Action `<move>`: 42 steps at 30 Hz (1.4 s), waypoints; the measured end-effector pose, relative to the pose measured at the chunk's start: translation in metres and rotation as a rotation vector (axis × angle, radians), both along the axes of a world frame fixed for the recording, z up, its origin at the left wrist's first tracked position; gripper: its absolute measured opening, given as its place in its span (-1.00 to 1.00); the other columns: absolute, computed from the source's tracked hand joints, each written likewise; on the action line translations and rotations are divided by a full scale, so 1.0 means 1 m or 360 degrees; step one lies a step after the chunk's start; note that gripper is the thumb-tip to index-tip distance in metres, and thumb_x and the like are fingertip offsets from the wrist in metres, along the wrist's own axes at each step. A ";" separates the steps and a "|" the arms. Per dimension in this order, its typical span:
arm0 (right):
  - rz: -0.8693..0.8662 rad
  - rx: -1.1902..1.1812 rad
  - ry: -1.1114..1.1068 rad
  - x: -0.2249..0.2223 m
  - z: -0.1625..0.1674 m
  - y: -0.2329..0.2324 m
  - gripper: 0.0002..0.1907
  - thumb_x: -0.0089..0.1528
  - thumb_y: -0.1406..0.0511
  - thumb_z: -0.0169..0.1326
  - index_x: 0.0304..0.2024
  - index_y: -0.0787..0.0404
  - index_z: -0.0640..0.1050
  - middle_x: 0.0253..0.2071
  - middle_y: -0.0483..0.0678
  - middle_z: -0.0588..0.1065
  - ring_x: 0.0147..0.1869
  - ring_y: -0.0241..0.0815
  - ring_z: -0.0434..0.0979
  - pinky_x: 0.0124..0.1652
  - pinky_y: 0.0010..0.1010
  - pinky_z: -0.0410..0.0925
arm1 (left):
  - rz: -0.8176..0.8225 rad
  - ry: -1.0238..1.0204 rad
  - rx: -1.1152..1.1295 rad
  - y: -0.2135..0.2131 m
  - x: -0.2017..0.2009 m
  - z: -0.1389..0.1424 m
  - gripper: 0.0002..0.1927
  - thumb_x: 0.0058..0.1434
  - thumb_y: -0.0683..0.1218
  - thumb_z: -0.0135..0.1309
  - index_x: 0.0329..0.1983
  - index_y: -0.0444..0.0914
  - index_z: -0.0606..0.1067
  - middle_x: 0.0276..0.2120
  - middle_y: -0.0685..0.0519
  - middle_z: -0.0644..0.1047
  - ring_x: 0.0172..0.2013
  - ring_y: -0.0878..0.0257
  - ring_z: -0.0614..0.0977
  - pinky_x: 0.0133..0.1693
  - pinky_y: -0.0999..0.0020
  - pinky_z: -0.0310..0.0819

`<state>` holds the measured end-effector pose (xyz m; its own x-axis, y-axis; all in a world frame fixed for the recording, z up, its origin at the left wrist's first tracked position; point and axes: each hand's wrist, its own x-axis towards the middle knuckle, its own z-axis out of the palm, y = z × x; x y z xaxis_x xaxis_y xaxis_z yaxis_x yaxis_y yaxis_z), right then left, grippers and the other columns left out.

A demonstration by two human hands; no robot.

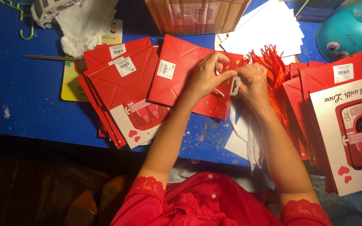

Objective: The person assembles red gift bags by threading white ribbons through the bag handles and tying them. They handle multiple bags one at a time, folding and securing the ribbons before stacking the finished bags.

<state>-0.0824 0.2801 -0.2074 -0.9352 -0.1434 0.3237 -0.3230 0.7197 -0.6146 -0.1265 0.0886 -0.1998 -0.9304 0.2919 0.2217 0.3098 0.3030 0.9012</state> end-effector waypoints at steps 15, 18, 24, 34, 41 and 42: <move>-0.0009 -0.0029 0.0023 0.001 -0.008 0.005 -0.85 0.25 0.33 0.21 -0.14 0.22 0.62 -0.28 -0.04 0.53 -0.14 -0.03 0.45 0.10 -0.21 0.22 | -0.0177 -0.0589 0.0465 -0.006 -0.016 -0.024 -0.77 0.41 -0.02 0.01 -0.18 -0.29 0.36 -0.35 0.05 0.64 -0.36 0.36 0.71 -0.30 0.42 0.68; -0.0022 -0.0017 0.0019 0.002 -0.010 0.005 -0.86 0.24 0.34 0.20 -0.15 0.22 0.62 -0.29 -0.04 0.53 -0.14 -0.03 0.46 0.11 -0.20 0.23 | -0.0137 -0.0669 0.0580 -0.005 -0.017 -0.022 -0.76 0.40 -0.01 0.03 -0.15 -0.29 0.36 -0.36 0.04 0.64 -0.37 0.34 0.71 -0.33 0.41 0.68; -0.0001 -0.0001 0.0036 0.001 -0.009 0.006 -0.86 0.23 0.33 0.21 -0.17 0.24 0.61 -0.29 -0.02 0.53 -0.14 -0.01 0.45 0.09 -0.20 0.22 | -0.0114 -0.0329 0.0206 -0.003 -0.004 -0.010 -0.72 0.17 -0.04 0.30 -0.13 -0.24 0.54 -0.35 0.07 0.65 -0.33 0.34 0.68 -0.28 0.39 0.58; -0.0013 -0.0006 0.0025 0.002 -0.007 0.005 -0.86 0.24 0.35 0.20 -0.15 0.22 0.61 -0.26 -0.02 0.54 -0.14 -0.02 0.45 0.10 -0.21 0.22 | -0.0016 -0.0527 0.0344 0.003 -0.011 -0.023 -0.81 0.31 -0.04 0.15 -0.23 -0.27 0.49 -0.43 0.10 0.61 -0.39 0.36 0.66 -0.34 0.41 0.59; -0.0003 0.0001 0.0021 0.002 -0.005 0.003 -0.88 0.24 0.33 0.22 -0.19 0.21 0.60 -0.30 -0.03 0.54 -0.16 -0.02 0.44 0.08 -0.21 0.21 | -0.0043 -0.0242 0.0405 0.001 -0.006 -0.022 -0.76 0.23 -0.05 0.28 -0.16 -0.27 0.54 -0.35 0.07 0.64 -0.31 0.41 0.66 -0.29 0.45 0.55; -0.0004 0.0003 0.0015 0.002 -0.005 0.003 -0.88 0.24 0.33 0.22 -0.19 0.21 0.60 -0.30 -0.03 0.54 -0.15 -0.02 0.45 0.09 -0.21 0.22 | -0.0077 -0.0162 0.0405 0.000 -0.005 -0.021 -0.77 0.24 -0.05 0.28 -0.14 -0.27 0.56 -0.33 0.06 0.65 -0.29 0.39 0.66 -0.26 0.43 0.55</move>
<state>-0.0806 0.2831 -0.2121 -0.9324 -0.1417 0.3324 -0.3271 0.7218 -0.6099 -0.1320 0.0884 -0.2209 -0.9379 0.2837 0.1998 0.2224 0.0496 0.9737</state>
